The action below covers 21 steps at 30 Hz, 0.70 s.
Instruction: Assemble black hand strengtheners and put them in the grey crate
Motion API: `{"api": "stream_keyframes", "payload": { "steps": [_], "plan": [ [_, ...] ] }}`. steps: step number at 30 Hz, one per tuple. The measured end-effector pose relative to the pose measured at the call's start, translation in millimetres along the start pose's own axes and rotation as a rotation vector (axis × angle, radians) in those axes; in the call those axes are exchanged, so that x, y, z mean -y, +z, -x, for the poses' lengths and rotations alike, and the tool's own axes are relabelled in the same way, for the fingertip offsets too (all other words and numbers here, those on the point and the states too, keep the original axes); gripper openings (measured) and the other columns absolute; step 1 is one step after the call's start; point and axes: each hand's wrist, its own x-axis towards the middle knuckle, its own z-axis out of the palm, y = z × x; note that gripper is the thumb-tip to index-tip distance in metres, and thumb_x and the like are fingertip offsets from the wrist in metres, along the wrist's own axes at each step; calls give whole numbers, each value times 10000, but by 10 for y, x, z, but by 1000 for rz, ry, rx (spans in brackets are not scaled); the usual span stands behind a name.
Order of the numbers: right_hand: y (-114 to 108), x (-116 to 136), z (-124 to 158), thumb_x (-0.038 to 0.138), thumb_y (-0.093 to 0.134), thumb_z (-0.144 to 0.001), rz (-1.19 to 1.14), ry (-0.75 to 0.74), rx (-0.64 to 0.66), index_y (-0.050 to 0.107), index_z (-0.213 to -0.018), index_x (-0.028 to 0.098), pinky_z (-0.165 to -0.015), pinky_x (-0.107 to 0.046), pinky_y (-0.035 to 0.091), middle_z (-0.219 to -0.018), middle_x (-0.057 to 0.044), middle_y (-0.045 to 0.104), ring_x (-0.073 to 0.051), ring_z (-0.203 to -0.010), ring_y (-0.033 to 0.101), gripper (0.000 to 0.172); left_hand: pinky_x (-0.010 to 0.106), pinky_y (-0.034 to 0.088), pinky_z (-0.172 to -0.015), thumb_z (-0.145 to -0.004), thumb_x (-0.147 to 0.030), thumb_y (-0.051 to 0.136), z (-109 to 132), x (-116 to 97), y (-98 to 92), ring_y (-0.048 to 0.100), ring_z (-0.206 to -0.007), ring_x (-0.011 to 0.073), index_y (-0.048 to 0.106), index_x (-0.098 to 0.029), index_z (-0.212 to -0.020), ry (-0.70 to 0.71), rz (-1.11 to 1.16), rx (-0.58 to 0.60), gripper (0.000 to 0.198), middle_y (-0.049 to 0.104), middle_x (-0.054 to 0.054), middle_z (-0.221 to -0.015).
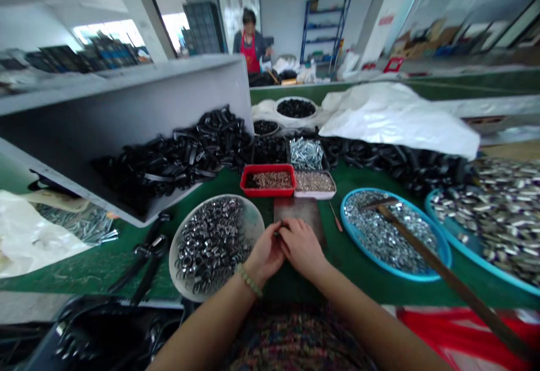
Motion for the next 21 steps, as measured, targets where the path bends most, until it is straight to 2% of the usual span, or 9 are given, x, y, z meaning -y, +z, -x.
{"api": "stream_keyframes", "payload": {
  "steps": [2,4,6,8,11,13,17,21],
  "plan": [
    [0,-51,-13,108,557,-801,-147,18,-59,641,-885,160,-852,-401,481,-1075,-125,624,-253,-993,574,129,182,497,-579,-879,-173,523,-54,-39,-22,634,-626,110,631,-75,-841,14,27,59,151,660,60,-729],
    [-28,-111,-29,90,526,-794,-319,41,-125,612,-875,177,-853,-375,499,-1048,-99,646,-231,-982,610,147,193,519,-613,-859,-114,522,-110,-95,-44,654,-663,121,629,-70,-894,88,24,72,121,671,72,-768],
    [-84,-156,-27,121,506,-821,-457,108,-165,583,-841,201,-757,-323,523,-885,-49,666,-196,-832,648,112,196,533,-665,-810,-3,514,-140,-138,-76,672,-703,123,623,-82,-928,191,-24,31,178,681,75,-799],
    [-148,-177,-4,169,521,-829,-534,187,-195,562,-789,219,-634,-282,515,-723,-3,631,-174,-670,632,77,188,535,-667,-771,42,542,-141,-143,-115,682,-722,125,620,-108,-960,266,-108,-18,254,694,73,-839],
    [-222,-173,55,190,544,-810,-575,207,-244,588,-771,230,-592,-269,502,-715,4,622,-175,-644,620,71,159,502,-561,-744,-50,670,-113,-85,-153,666,-658,112,641,-138,-965,335,-260,-17,240,704,59,-858],
    [-251,-156,98,193,524,-828,-594,178,-247,626,-803,234,-628,-275,511,-764,-8,641,-181,-692,633,112,161,510,-583,-705,-71,718,-82,-24,-144,658,-657,108,666,-135,-916,376,-324,26,226,708,52,-841],
    [-262,-136,157,219,522,-850,-631,175,-239,652,-831,233,-684,-286,525,-805,-20,666,-186,-745,656,132,241,559,-781,-727,-125,726,1,86,-74,695,-832,167,699,-150,-925,316,-296,112,201,730,75,-895],
    [-198,-188,177,219,535,-847,-615,227,-291,659,-833,223,-704,-294,538,-824,-33,686,-194,-770,672,125,270,565,-840,-713,-137,754,59,156,-18,707,-890,192,712,-146,-908,283,-283,131,200,737,84,-931]
  ]
}}
